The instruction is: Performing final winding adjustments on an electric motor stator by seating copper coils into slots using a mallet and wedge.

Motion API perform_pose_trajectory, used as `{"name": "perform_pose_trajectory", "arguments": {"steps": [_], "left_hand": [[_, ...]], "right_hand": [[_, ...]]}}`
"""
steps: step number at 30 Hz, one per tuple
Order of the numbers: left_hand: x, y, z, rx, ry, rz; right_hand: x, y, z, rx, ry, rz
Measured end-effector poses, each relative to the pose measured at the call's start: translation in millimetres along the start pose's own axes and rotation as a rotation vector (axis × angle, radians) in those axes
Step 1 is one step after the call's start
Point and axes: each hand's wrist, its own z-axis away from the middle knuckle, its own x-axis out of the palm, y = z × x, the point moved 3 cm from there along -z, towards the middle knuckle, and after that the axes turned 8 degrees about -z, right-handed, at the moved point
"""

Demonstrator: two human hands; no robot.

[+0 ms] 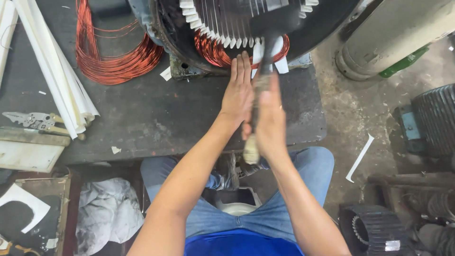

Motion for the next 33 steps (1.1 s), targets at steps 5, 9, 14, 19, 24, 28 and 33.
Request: {"name": "perform_pose_trajectory", "arguments": {"steps": [5,9,14,19,24,28,33], "left_hand": [[-42,-3,1,-0.04,-0.114,-0.035],[-9,1,0,-0.013,-0.043,-0.05],[-5,-2,-1,-0.05,-0.04,-0.001],[15,0,0,-0.033,0.11,0.182],[-16,-11,2,0.009,0.072,0.099],[-1,-17,2,0.033,0.14,0.056],[-3,-20,-3,0.0,0.187,0.133]], "right_hand": [[0,-47,11,0.117,-0.175,0.021],[-3,-51,19,0.0,-0.063,0.026],[-2,-19,6,0.109,-0.185,-0.009],[-77,-67,37,0.039,-0.242,0.455],[-192,-49,17,-0.199,-0.231,1.139],[-241,-1,-28,-0.796,-0.244,1.664],[-189,-18,-54,-0.803,-0.373,1.348]]}}
